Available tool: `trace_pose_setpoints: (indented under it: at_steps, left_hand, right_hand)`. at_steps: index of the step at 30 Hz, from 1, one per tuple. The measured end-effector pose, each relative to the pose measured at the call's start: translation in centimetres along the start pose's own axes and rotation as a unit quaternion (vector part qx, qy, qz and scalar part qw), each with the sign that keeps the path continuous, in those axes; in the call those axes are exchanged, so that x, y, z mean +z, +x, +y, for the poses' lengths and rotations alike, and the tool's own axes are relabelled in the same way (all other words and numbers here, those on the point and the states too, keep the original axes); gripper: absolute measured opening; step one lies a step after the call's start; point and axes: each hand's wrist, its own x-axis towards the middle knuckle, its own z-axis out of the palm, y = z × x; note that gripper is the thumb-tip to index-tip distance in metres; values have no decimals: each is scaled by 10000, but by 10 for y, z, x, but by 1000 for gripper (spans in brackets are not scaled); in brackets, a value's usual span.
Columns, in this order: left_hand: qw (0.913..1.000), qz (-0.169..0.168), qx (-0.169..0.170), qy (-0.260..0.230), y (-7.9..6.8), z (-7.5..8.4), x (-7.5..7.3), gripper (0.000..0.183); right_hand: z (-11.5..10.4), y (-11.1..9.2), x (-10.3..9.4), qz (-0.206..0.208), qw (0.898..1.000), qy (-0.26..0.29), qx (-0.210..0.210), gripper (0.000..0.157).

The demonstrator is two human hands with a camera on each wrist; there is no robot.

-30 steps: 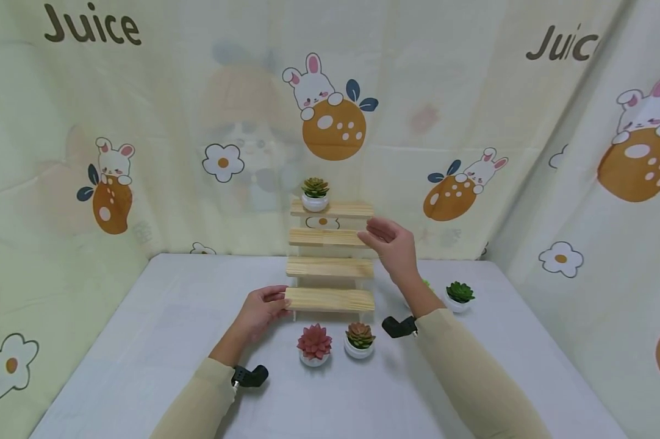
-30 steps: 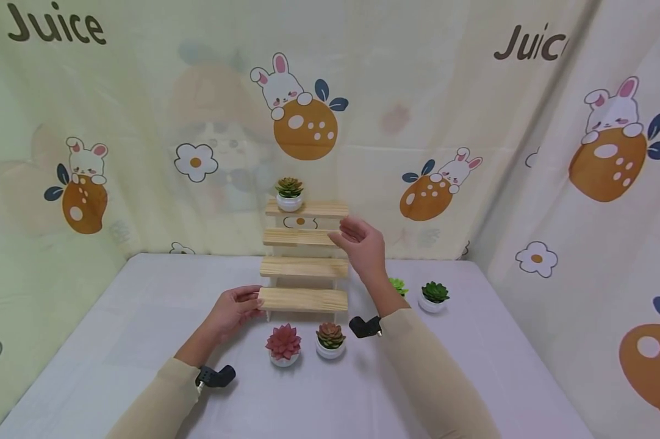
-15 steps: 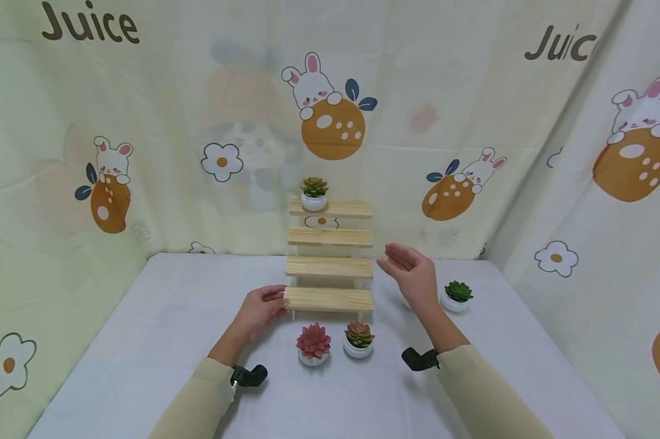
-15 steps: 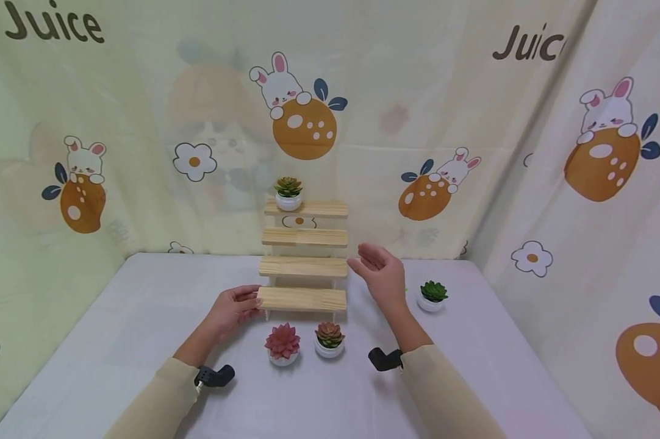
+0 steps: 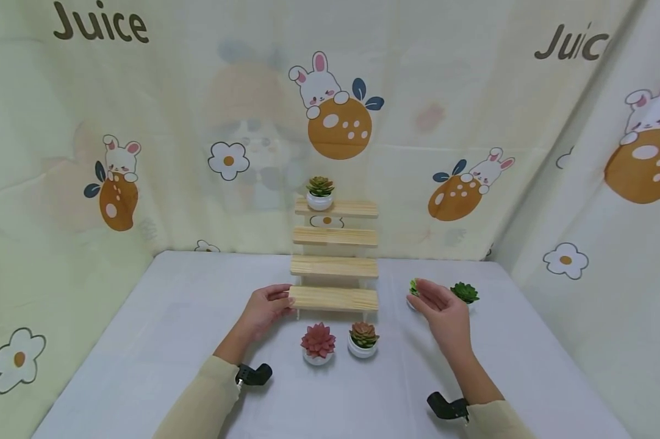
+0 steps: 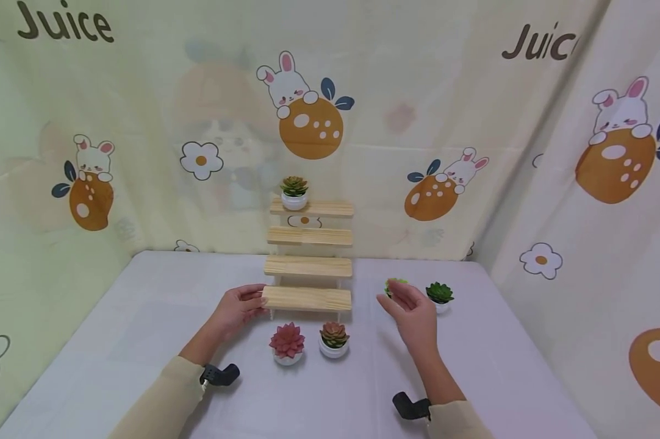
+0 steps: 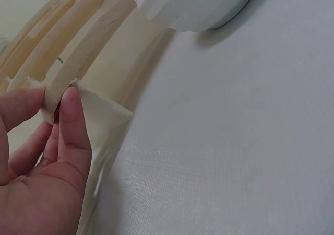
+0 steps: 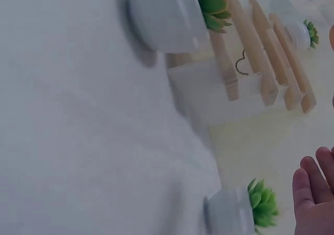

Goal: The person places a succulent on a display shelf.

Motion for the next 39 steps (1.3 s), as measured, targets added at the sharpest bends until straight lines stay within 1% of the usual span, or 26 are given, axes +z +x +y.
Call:
trace_pose_setpoints:
  at_steps: [4, 7, 10, 14, 17, 23, 28, 32, 37, 39]
  left_hand:
    - [10000, 10, 15, -35, -1, 1, 0, 42]
    - [10000, -48, 52, -62, -1, 2, 0, 42]
    - [9999, -93, 16, -91, 0, 1, 0, 43]
    - [9999, -52, -66, -66, 1, 1, 1, 43]
    - [9999, -22, -92, -77, 0, 2, 2, 43]
    - [9999, -45, -56, -84, -1, 2, 1, 43]
    - [9999, -34, -34, -110, -2, 3, 1, 43]
    - [9998, -17, -86, -184, -2, 4, 2, 43]
    - [9997, 47, -142, -202, -1, 3, 2, 42]
    - [9997, 70, -137, -188, -1, 2, 2, 41]
  right_hand:
    - [11, -12, -12, 86, 10000, -8, 26, 54]
    - [19, -19, -21, 243, 9997, -5, 40, 53]
    - [25, -25, -32, 518, 9980, -357, 88, 51]
    - [34, -26, -44, 889, 9906, -1035, 88, 53]
    - [38, -23, -51, 1124, 9863, -1195, 157, 55]
    - [42, -16, -63, 1445, 9778, -1427, 526, 62]
    - [47, -5, -68, 1606, 9721, -1607, 582, 65]
    - [50, 4, -73, 1589, 9707, -1620, 793, 72]
    - [56, 16, -78, 1364, 9720, -1501, 1190, 89]
    - [59, 22, -79, 1299, 9717, -1491, 1292, 93]
